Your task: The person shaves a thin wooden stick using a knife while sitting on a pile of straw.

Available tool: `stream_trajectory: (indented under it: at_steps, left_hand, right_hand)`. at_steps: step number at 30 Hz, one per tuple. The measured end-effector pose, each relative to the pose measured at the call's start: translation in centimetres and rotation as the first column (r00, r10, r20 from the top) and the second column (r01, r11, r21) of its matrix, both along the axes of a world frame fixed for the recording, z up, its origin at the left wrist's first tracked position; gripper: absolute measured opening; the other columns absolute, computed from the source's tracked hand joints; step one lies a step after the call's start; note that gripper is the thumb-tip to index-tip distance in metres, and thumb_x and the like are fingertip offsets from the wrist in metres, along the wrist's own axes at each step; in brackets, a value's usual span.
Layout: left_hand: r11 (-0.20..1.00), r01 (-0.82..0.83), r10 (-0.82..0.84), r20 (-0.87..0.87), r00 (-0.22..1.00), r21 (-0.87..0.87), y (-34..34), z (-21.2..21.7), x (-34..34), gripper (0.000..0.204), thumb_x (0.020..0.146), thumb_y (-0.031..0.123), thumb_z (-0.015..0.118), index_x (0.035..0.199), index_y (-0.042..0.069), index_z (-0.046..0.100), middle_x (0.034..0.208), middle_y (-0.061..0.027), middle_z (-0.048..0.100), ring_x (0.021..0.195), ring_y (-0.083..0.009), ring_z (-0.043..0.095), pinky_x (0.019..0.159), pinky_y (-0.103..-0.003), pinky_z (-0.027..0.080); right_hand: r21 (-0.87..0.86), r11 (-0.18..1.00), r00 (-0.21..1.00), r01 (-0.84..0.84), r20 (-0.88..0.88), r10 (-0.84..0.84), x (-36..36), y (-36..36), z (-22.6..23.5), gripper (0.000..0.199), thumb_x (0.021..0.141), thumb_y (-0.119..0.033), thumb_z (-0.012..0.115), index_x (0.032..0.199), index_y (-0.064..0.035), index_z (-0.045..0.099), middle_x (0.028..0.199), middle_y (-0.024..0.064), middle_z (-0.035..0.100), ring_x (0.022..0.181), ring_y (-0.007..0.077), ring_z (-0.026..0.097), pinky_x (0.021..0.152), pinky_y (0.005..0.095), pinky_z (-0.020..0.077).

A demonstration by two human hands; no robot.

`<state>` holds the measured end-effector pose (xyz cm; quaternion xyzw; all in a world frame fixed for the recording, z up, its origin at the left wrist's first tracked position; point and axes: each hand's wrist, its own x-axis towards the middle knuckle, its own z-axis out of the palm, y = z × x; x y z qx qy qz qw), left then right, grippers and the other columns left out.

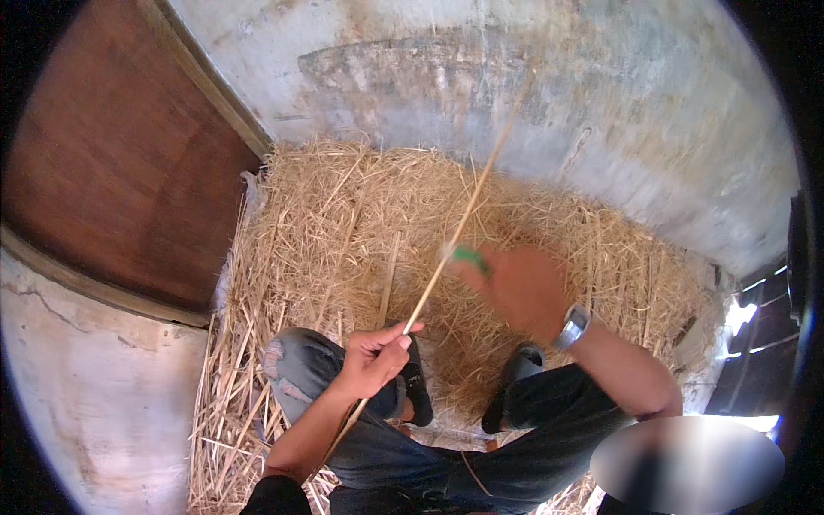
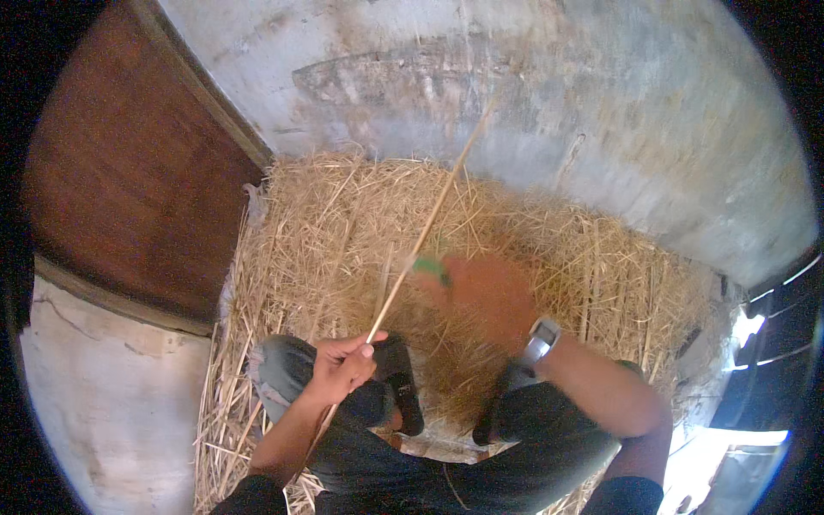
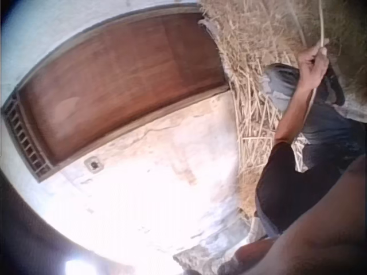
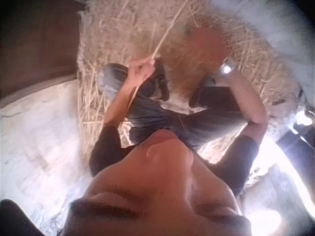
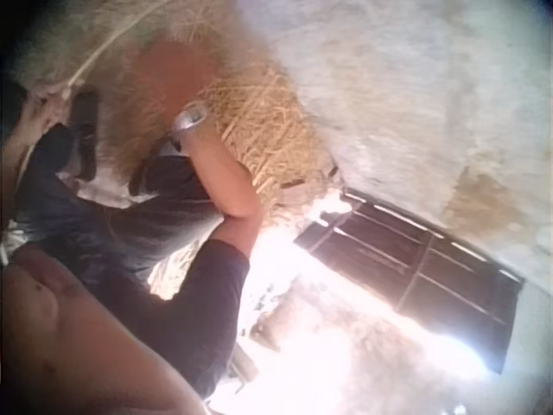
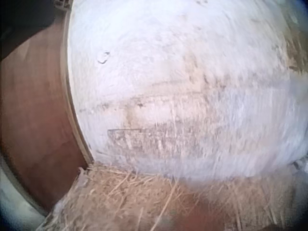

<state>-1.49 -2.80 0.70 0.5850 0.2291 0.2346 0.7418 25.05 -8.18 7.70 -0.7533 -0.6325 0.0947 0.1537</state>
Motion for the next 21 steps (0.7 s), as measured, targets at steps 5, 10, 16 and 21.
stream_trajectory:
  at_steps: [5, 10, 16, 21]
  left_hand:
    - [0.999, 0.025, -0.023, 0.05, 0.998, -0.035, 0.8, -0.6, 0.3, 0.034, 0.106, 0.008, 0.052, 0.137, -0.004, 0.057, 0.055, 0.0065, 0.04, 0.045, -0.0018, 0.033, 0.043, -0.023, 0.025]
    - [0.998, 0.066, -0.065, 0.027, 0.997, -0.021, -0.1, -0.1, -0.2, 0.034, 0.106, 0.009, 0.051, 0.137, -0.003, 0.057, 0.056, 0.0064, 0.041, 0.045, -0.002, 0.033, 0.043, -0.023, 0.026]
    - [1.0, 0.017, -0.018, 0.065, 0.998, 0.023, 0.4, -1.0, 0.6, 0.034, 0.106, 0.008, 0.049, 0.137, -0.006, 0.056, 0.056, 0.0064, 0.04, 0.046, -0.002, 0.033, 0.044, -0.023, 0.026]
    - [0.999, 0.011, -0.01, 0.025, 1.0, -0.039, 0.4, -0.9, 0.3, 0.035, 0.106, 0.007, 0.05, 0.138, -0.005, 0.055, 0.056, 0.0065, 0.039, 0.046, -0.002, 0.033, 0.044, -0.023, 0.025]
  right_hand:
    - [0.057, 0.97, 0.971, -0.238, -0.011, 0.239, -3.4, -1.7, -1.1, 0.05, 0.1, -0.055, 0.051, 0.1, -0.0101, 0.072, 0.06, 0.016, 0.063, 0.055, 0.0357, 0.065, 0.049, 0.0476, 0.0488]
    - [0.134, 0.984, 0.987, 0.114, -0.131, -0.096, 3.3, 1.6, -1.4, 0.05, 0.099, -0.055, 0.052, 0.096, -0.0094, 0.07, 0.062, 0.0169, 0.064, 0.054, 0.0381, 0.064, 0.051, 0.0491, 0.0493]
    - [-0.074, 0.969, 0.967, -0.235, -0.121, 0.225, -4.3, -2.1, -1.0, 0.052, 0.098, -0.059, 0.051, 0.091, -0.0092, 0.065, 0.062, 0.0186, 0.064, 0.055, 0.0395, 0.064, 0.052, 0.0492, 0.0502]
    - [0.018, 0.999, 0.998, -0.046, -0.044, 0.046, -0.3, 0.1, -1.7, 0.054, 0.099, -0.06, 0.049, 0.096, -0.0093, 0.068, 0.061, 0.0181, 0.064, 0.055, 0.0389, 0.064, 0.051, 0.0497, 0.0496]
